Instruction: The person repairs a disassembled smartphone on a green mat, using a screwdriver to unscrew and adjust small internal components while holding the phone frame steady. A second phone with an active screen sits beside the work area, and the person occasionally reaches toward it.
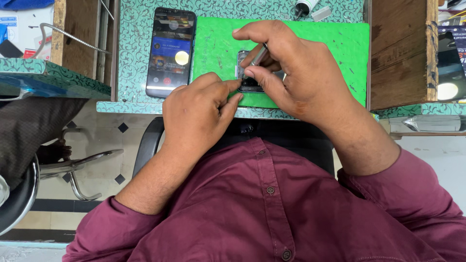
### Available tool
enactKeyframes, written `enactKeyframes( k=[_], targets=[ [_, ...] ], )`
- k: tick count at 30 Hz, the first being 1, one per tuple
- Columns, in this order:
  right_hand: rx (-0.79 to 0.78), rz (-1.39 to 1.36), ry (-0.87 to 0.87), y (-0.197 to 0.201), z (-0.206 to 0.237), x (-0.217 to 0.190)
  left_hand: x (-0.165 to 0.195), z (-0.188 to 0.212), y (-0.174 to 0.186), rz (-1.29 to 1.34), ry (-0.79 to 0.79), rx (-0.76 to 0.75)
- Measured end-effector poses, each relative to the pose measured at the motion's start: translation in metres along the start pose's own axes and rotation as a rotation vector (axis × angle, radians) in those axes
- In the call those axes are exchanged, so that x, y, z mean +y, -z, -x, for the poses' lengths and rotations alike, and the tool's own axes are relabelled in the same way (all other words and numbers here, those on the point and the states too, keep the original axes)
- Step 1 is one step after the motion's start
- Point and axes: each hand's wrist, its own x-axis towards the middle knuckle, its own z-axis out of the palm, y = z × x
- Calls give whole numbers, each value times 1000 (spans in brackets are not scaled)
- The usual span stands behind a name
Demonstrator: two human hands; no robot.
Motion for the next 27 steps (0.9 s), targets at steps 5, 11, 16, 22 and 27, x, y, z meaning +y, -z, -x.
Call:
enactKeyframes(
  k=[5, 11, 16, 22, 27],
  targets=[
    [-43, 153, 26, 1, -2, 2, 1, 0, -1, -10, 17, -10],
    [-71, 354, 87, 0, -3, 1, 1, 2, 1, -3, 47, -26],
    [-65, 417, 65, -4, -5, -3, -1, 4, 2, -3, 57, -28],
    [-90, 448, 62, -8, -7, -8, -4, 6, 5, 0, 64, -57],
    [-166, 296, 12, -7, -15, -14, -7, 11, 10, 46, 54, -32]
  ],
)
